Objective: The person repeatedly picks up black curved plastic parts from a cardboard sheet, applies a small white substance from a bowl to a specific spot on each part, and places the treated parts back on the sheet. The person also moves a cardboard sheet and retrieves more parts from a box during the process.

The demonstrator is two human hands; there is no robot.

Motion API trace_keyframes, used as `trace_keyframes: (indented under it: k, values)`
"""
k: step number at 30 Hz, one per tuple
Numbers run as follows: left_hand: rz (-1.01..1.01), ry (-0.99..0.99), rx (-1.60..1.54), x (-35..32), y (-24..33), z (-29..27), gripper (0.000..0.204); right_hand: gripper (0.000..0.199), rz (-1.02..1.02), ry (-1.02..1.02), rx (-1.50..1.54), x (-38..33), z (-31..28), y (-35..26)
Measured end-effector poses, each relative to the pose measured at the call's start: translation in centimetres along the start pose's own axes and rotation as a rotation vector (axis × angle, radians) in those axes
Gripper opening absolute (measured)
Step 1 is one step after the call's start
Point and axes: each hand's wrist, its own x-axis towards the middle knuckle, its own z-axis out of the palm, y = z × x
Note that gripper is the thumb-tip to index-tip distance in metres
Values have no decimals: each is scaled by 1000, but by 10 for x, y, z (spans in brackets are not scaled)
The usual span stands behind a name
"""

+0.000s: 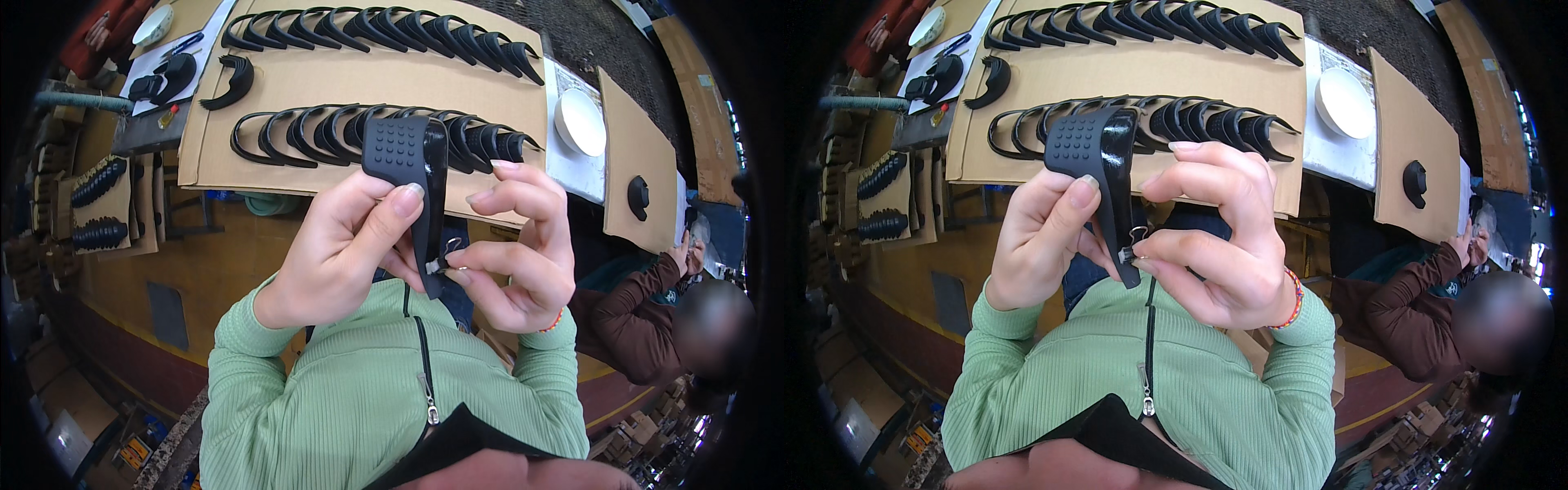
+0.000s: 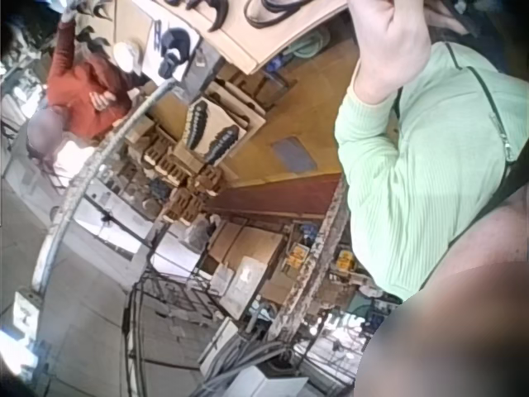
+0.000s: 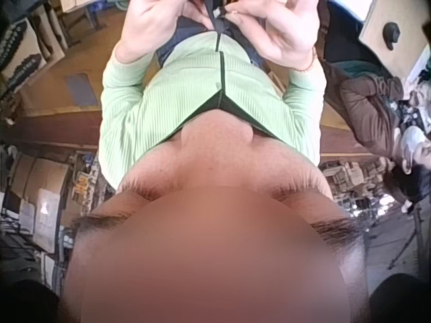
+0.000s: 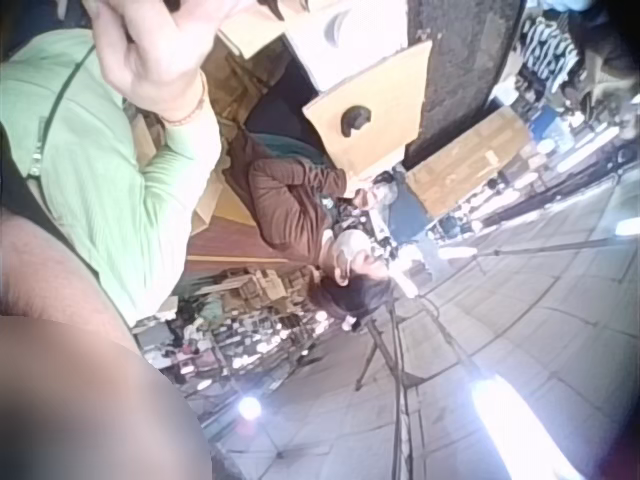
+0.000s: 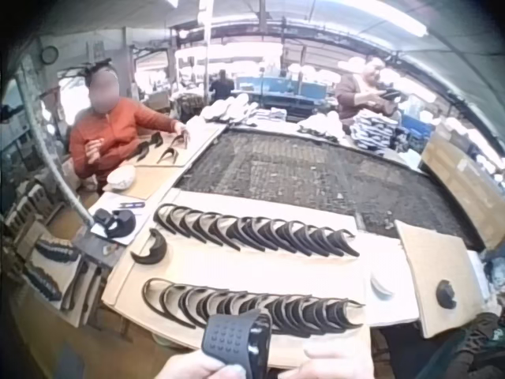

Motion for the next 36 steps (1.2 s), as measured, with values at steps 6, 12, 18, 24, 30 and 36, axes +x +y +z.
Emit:
trace_keyframes:
  k: [6, 12, 18, 24, 30, 36]
  values:
    - [4, 15, 12, 0, 2, 0, 28, 20, -1, -89, -31, -2, -4, -1]
    - [6, 18, 12, 1, 3, -1, 28, 19, -17, -111, -39, -4, -4, -2]
    - [34, 22, 15, 2, 4, -4, 28, 19, -105, -118, -39, -6, -2, 1]
    - [100, -79, -57, 7, -3, -17, 26, 25, -31, 87, 257, -5, 1, 6]
    - [109, -278, -284, 9, -19, -20, 24, 18, 215, 481, 395, 5, 16, 17]
    - [59, -239, -431, 6, -20, -25, 27, 25, 14, 255, 276, 11, 21, 15]
